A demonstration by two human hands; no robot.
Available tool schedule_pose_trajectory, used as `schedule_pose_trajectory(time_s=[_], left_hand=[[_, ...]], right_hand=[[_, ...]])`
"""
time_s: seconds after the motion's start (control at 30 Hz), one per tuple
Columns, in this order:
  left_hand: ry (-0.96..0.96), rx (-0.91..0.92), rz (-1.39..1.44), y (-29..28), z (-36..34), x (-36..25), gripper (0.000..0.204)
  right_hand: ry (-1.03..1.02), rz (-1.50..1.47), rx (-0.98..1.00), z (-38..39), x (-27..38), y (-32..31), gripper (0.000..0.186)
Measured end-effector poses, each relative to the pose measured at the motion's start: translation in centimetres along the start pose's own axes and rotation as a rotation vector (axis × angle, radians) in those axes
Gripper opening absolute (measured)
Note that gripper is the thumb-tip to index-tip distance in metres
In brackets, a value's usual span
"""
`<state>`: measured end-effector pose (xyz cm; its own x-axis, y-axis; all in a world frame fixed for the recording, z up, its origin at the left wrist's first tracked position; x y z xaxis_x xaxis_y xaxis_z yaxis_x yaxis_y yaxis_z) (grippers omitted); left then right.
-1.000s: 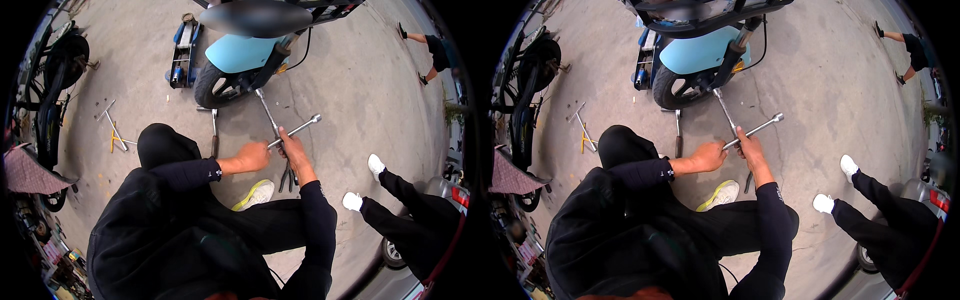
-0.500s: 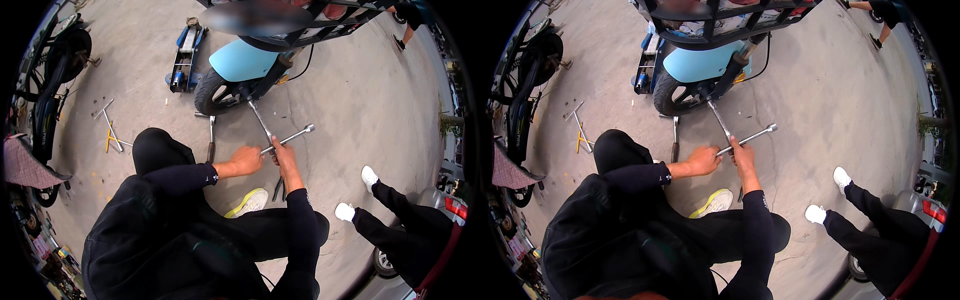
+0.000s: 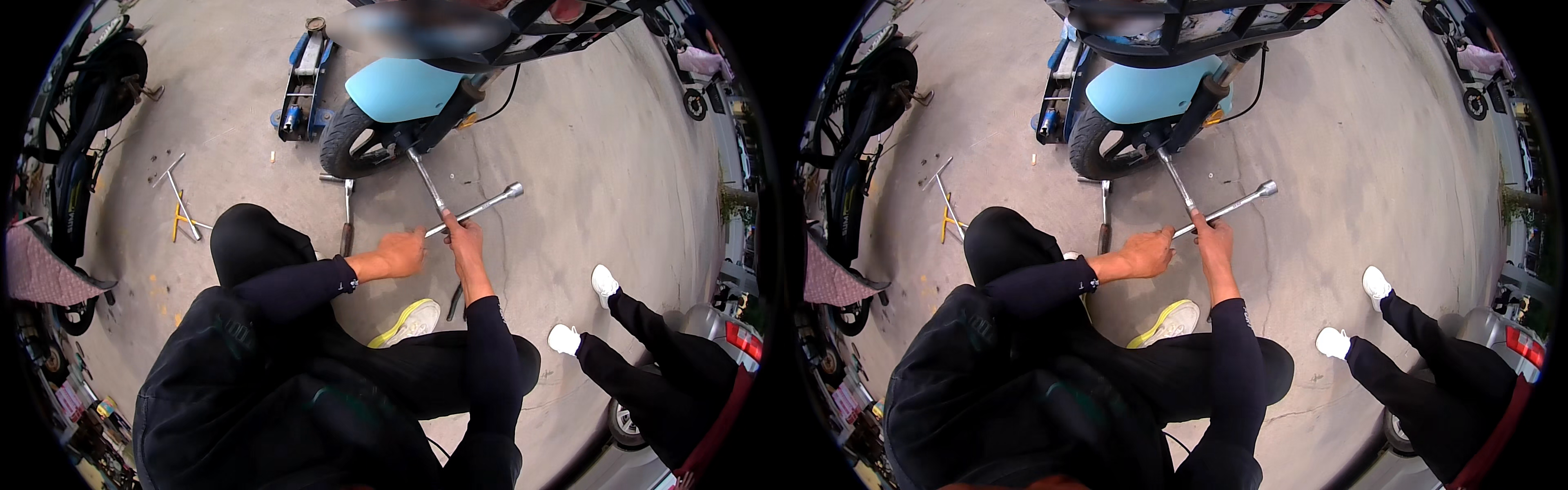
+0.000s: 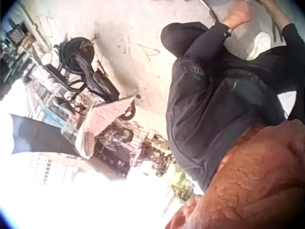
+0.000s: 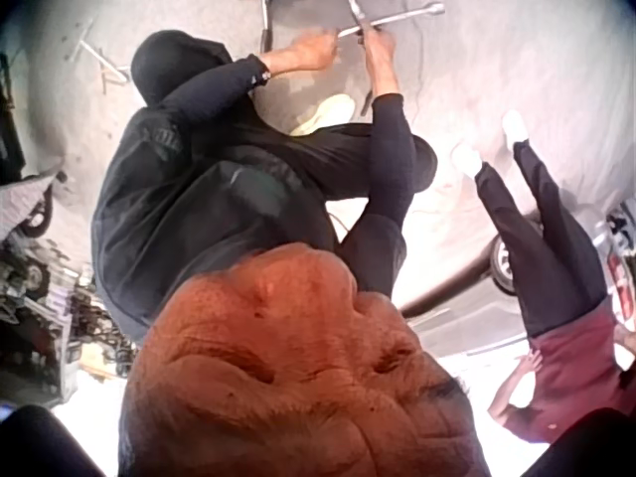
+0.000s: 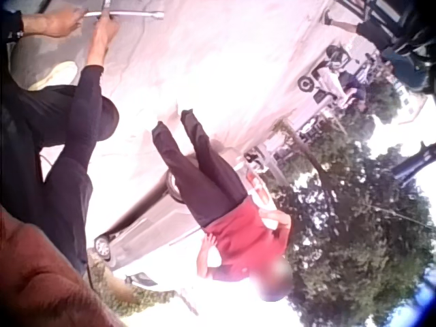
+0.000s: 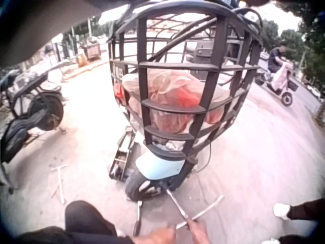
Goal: The person repairs two electric scooters in an outdoor workshop. They first work on the wiring under the seat of a black scooter, using pliers and electrical tape. Then, they move to a light blue scooter, using a T-wrench to remove the front wheel axle nut and detach the wheel.
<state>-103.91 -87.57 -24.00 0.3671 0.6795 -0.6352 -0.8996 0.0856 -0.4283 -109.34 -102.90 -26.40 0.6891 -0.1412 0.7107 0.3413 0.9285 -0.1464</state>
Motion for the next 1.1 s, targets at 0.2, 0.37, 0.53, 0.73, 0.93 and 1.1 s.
schedule_pose_trajectory(time_s=[0.2, 0.37, 0.53, 0.73, 0.93, 1.1], left_hand=[[0.193, 0.068, 0.367, 0.3, -1.2, -2.2, 0.048], [0.423, 0.441, 0.871, -2.5, -0.4, -8.1, 0.033], [0.489, -0.288, -0.038, -3.7, 0.9, -7.8, 0.018], [0.302, -0.298, -0.146, -1.7, 1.6, -4.2, 0.016], [0.234, -0.295, -0.071, 0.7, 1.4, -3.7, 0.021], [0.285, -0.415, -0.325, -2.9, 3.5, -2.8, 0.026]], right_hand=[[-0.045, 0.059, 0.003, 3.2, 3.1, -2.8, 0.041], [-0.215, -0.235, 0.1, 5.4, 7.0, -8.3, 0.048], [0.062, -0.465, 0.18, 5.8, 5.8, -7.3, 0.041], [0.156, -0.584, 0.429, 4.6, 1.9, -4.5, 0.038], [0.233, -0.294, 0.261, 3.6, 1.7, -3.9, 0.045], [0.264, -0.134, 0.225, 2.5, 1.3, -2.9, 0.043]])
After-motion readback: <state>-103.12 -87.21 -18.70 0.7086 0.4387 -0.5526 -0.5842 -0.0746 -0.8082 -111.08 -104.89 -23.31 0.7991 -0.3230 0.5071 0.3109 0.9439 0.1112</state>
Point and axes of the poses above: each hand's wrist, its own z-axis away from the middle knuckle, its own y-axis out of the palm, x = y × z, the point moved 4 cm from there along -z, towards the middle knuckle, and after that the axes turned 15 degrees about x, right-handed, at the moved point
